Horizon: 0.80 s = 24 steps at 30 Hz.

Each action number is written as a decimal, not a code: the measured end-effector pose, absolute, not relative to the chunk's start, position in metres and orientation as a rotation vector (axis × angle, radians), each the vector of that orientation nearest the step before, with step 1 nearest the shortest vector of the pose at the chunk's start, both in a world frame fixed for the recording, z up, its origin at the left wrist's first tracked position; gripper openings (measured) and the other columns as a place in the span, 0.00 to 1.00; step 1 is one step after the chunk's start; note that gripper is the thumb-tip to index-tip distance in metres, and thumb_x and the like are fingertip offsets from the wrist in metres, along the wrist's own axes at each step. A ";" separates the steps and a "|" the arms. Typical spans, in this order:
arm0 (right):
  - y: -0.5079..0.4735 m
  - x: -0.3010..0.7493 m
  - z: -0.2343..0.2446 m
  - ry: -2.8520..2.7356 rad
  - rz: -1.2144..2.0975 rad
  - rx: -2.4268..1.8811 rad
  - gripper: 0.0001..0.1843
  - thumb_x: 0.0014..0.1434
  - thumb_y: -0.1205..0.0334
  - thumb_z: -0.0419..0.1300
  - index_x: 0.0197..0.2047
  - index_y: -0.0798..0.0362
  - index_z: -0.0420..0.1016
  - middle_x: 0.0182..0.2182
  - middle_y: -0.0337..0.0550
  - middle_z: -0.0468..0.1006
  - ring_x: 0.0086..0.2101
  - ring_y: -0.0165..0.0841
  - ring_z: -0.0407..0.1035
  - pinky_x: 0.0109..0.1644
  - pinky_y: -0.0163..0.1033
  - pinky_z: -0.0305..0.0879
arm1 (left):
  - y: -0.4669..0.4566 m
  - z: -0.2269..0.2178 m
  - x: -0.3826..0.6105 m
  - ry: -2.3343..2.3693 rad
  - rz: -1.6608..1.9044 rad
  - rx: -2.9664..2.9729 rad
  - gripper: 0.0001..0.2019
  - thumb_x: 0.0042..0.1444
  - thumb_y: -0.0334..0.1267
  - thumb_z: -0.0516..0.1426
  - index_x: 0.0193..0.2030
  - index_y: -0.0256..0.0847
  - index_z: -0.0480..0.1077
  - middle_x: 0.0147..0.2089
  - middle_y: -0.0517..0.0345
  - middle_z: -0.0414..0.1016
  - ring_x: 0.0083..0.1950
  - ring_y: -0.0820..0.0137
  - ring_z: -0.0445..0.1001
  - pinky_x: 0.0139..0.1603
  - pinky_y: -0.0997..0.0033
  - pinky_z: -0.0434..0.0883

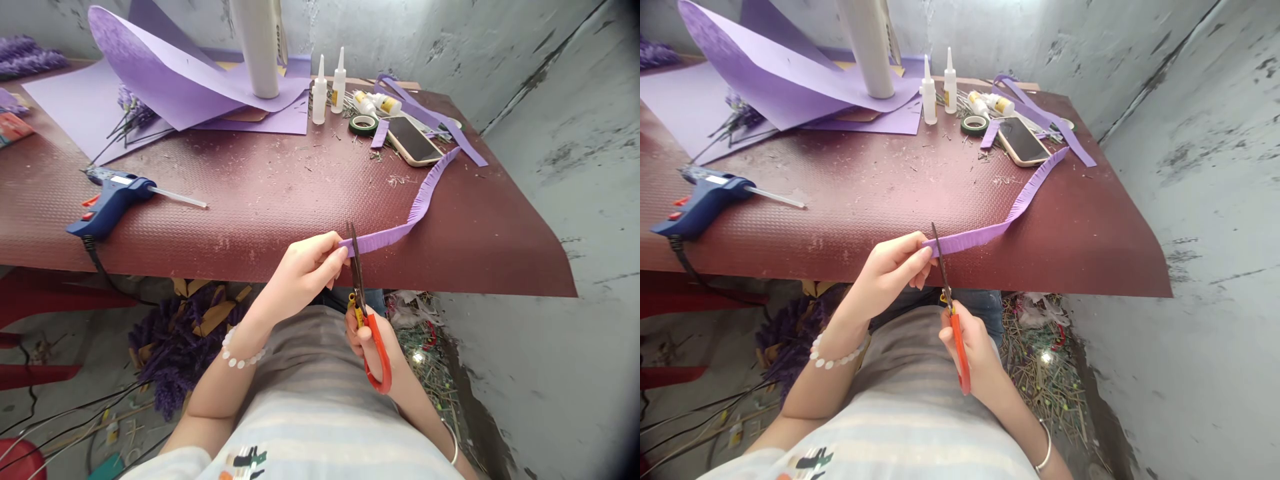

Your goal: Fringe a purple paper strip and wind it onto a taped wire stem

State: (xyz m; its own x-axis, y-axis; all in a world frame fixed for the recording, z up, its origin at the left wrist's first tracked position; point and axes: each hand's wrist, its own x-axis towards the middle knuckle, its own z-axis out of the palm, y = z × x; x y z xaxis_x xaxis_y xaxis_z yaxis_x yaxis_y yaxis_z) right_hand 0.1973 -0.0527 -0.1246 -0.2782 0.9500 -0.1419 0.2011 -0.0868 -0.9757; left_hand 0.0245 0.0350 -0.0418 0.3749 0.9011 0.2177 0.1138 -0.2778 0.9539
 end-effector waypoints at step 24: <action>-0.046 0.197 -0.110 -1.641 1.187 -1.472 0.28 0.60 0.31 0.51 0.40 0.50 0.59 0.24 0.36 0.67 0.23 0.31 0.57 0.26 0.35 0.56 | 0.035 -0.043 0.031 1.025 1.087 1.800 0.14 0.67 0.38 0.52 0.28 0.39 0.62 0.23 0.65 0.65 0.23 0.78 0.65 0.26 0.78 0.63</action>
State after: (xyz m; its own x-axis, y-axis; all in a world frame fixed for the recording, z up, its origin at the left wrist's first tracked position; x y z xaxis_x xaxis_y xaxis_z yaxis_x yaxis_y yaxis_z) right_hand 0.1970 -0.0456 -0.1096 -0.1805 0.9771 -0.1125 0.4127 -0.0286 -0.9104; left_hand 0.0313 0.0351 -0.0430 0.3090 0.9055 0.2909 0.2373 -0.3696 0.8984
